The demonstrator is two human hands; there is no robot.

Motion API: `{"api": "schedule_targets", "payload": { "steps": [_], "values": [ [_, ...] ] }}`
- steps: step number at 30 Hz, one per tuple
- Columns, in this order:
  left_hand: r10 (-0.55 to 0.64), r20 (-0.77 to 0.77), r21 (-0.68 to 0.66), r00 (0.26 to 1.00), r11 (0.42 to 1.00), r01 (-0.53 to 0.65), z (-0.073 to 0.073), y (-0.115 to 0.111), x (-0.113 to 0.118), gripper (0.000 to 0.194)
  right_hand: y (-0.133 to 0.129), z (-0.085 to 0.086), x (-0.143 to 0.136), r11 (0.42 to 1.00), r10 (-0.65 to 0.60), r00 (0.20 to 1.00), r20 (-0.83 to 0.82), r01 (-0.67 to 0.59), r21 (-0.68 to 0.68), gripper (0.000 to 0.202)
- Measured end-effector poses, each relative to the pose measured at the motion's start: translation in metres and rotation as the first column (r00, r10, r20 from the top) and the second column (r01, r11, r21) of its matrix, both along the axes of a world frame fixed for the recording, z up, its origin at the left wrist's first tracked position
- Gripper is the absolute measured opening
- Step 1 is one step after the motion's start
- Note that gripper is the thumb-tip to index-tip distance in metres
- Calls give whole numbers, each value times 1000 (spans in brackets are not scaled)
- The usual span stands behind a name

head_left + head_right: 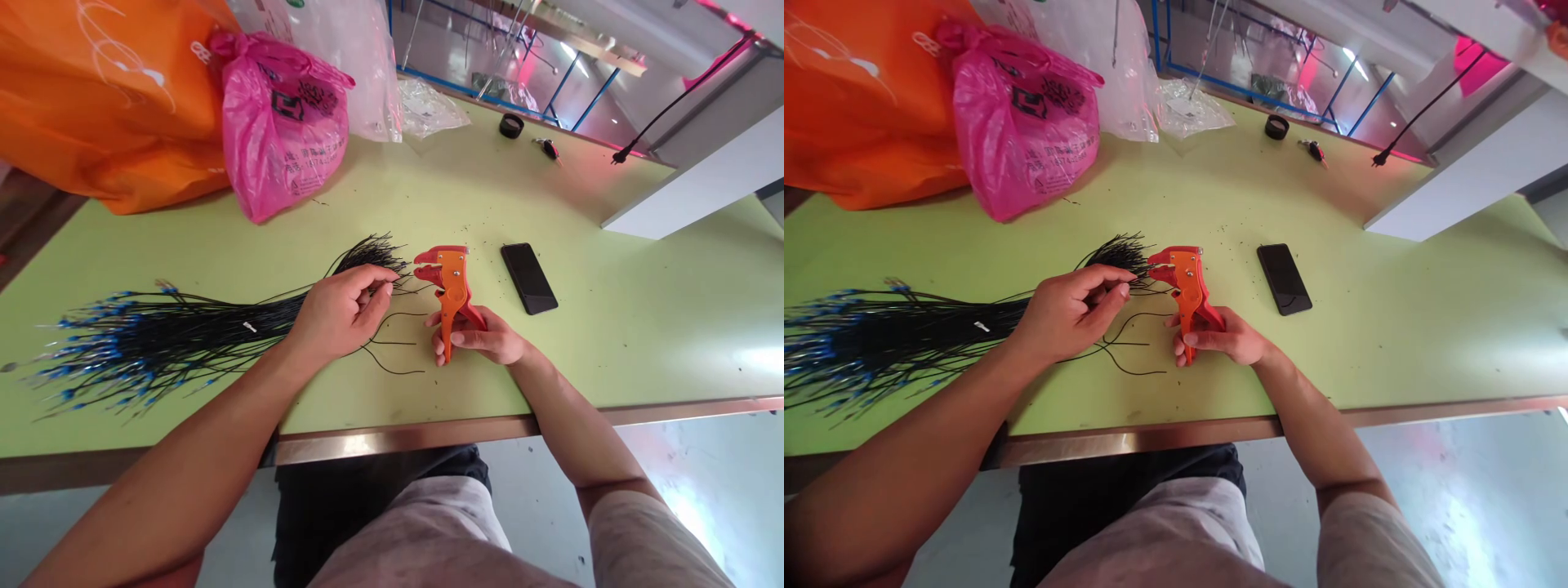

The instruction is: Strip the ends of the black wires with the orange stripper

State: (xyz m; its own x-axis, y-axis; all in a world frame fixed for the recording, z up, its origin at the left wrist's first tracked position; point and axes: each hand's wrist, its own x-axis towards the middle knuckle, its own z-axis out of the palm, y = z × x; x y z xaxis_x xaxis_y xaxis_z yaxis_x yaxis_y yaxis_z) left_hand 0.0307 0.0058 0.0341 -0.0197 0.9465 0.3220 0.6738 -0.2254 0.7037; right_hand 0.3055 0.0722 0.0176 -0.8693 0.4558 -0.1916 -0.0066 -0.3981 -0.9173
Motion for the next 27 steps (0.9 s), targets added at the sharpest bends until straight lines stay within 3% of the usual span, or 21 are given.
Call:
{"api": "schedule_targets", "payload": {
  "steps": [19,27],
  "values": [
    [48,19,103,999,993,-49,3,0,-1,23,-2,2,1,998,66,998,5,-66,-6,45],
    [-25,45,132,999,991,19,3,0,2,27,-4,6,0,998,64,997,31,-64,3,43]
  ]
}}
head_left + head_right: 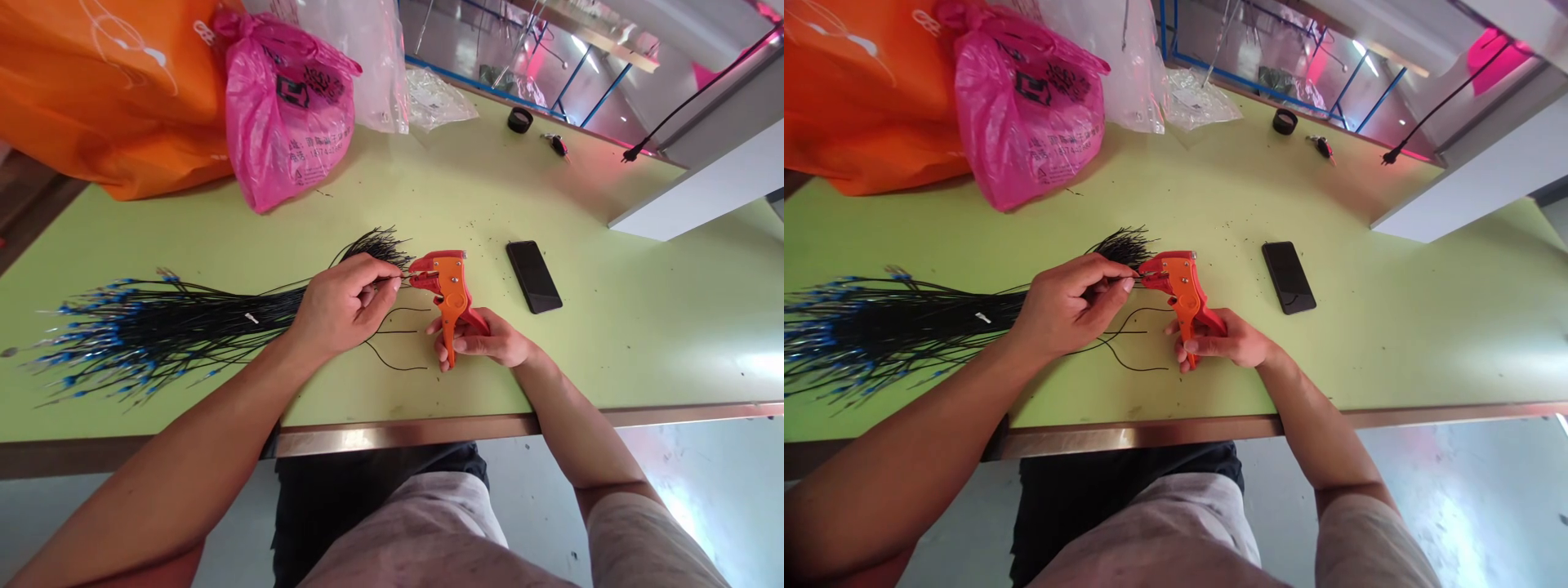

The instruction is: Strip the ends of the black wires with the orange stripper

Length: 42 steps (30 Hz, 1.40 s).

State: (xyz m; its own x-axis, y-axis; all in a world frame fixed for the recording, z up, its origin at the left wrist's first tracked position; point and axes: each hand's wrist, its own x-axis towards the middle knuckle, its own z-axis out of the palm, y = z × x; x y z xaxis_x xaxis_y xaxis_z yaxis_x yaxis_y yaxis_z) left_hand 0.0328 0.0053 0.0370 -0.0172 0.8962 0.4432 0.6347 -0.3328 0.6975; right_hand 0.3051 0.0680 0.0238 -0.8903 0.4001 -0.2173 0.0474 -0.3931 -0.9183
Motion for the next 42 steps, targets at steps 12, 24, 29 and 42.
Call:
{"api": "schedule_targets", "payload": {
  "steps": [12,24,29,42],
  "values": [
    [-13,-62,4,998,1000,13,-1,-1,-3,28,-12,7,-9,993,-96,988,120,87,79,36],
    [-38,-17,45,999,998,39,-3,3,-5,25,-11,7,-10,994,-78,994,75,71,88,36],
    [-64,-24,53,998,996,65,-3,5,-8,24,-10,3,-9,998,-48,998,41,46,53,36],
    [-122,-77,87,990,988,129,-6,6,-8,27,-9,2,-7,998,-45,999,28,44,52,35]
  ]
}}
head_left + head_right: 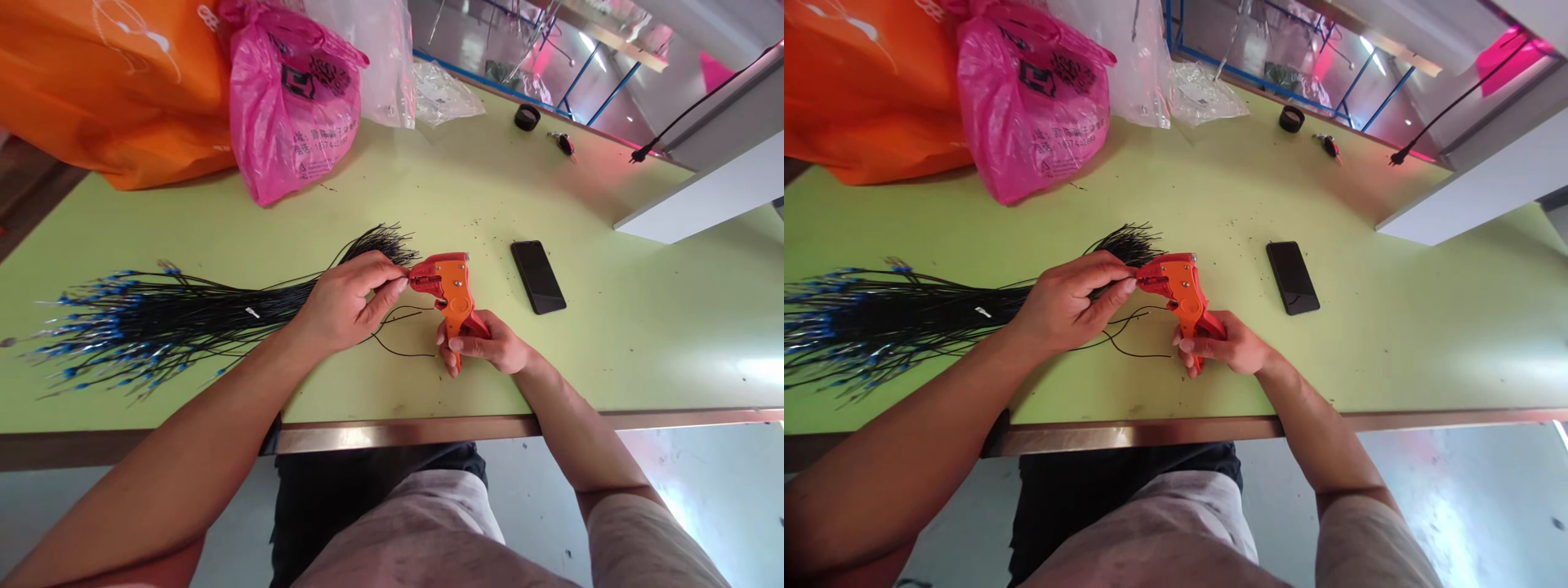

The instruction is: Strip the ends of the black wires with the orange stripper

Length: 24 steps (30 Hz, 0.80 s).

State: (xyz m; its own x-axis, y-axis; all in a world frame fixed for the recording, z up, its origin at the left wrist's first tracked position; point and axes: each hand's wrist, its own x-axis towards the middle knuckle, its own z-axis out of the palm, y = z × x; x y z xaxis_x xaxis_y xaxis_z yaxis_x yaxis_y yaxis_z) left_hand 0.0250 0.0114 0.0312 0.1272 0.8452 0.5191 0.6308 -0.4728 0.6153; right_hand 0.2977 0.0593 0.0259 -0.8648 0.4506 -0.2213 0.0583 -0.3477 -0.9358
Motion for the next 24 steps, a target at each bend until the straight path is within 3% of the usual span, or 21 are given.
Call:
{"api": "schedule_targets", "payload": {
  "steps": [14,24],
  "values": [
    [28,-40,33,999,999,-26,7,-4,0,28,-8,2,-6,993,-70,997,29,67,100,39],
    [43,-51,42,998,998,-40,10,-8,3,29,-16,1,-9,964,-232,970,75,219,148,51]
  ]
}}
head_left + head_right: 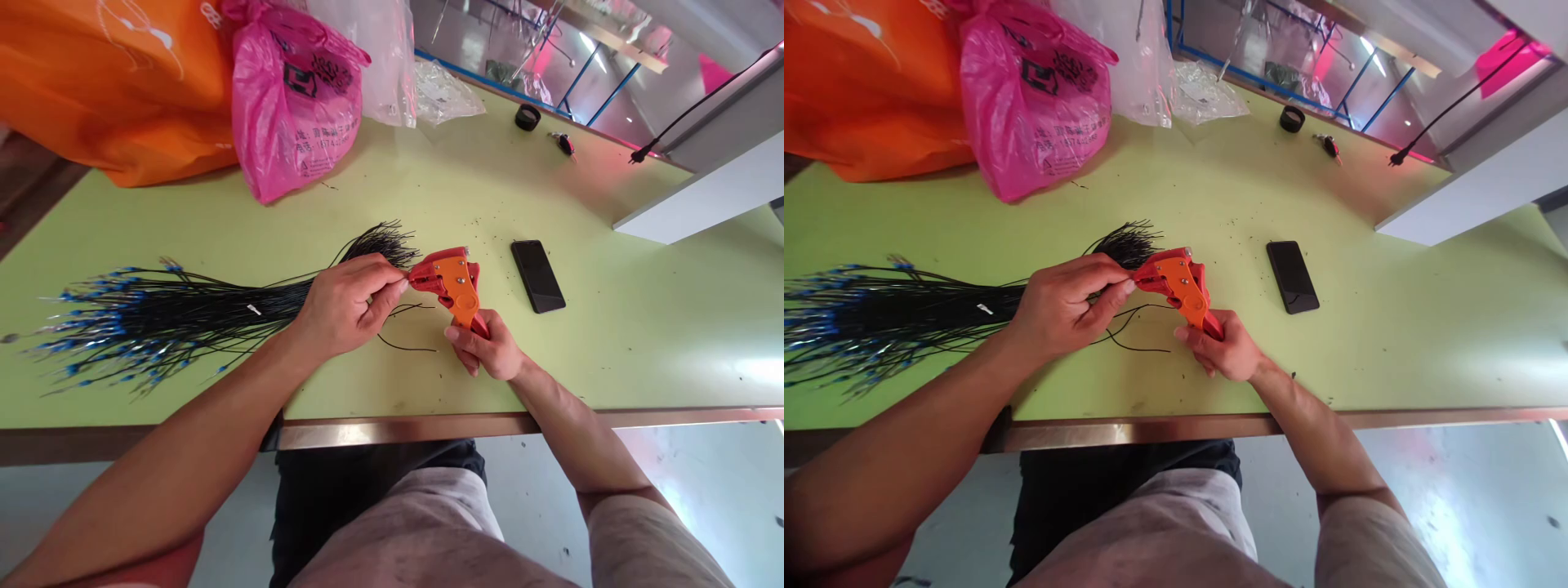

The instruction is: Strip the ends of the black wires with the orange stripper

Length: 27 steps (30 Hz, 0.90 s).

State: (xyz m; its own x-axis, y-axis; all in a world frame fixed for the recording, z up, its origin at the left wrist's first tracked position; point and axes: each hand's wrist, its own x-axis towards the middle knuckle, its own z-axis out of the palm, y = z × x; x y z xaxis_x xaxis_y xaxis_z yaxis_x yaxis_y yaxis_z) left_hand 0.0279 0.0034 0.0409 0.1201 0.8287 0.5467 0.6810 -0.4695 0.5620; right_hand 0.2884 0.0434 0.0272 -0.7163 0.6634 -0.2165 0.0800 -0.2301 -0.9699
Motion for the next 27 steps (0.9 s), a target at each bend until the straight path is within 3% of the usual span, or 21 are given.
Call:
{"api": "schedule_targets", "payload": {
  "steps": [4,6,12,20,25,27],
  "values": [
    [17,23,-40,1000,999,-16,-2,2,0,29,9,-4,3,986,151,982,-116,-157,-48,37],
    [16,16,-55,1000,998,-15,-3,3,-1,29,16,-6,7,968,222,959,-177,-238,-75,40],
    [60,-55,-23,997,998,-61,-3,6,-3,28,28,-7,20,918,331,910,-249,-372,-138,44],
    [40,29,-133,999,990,-36,-2,0,0,32,40,-7,31,875,424,855,-300,-472,-109,58],
    [89,-1,-251,996,964,-86,-6,0,0,34,42,-3,37,769,570,766,-298,-625,-136,60],
    [48,-52,-284,998,957,-61,-10,2,-1,36,41,1,38,754,588,742,-323,-647,-113,60]
  ]
}}
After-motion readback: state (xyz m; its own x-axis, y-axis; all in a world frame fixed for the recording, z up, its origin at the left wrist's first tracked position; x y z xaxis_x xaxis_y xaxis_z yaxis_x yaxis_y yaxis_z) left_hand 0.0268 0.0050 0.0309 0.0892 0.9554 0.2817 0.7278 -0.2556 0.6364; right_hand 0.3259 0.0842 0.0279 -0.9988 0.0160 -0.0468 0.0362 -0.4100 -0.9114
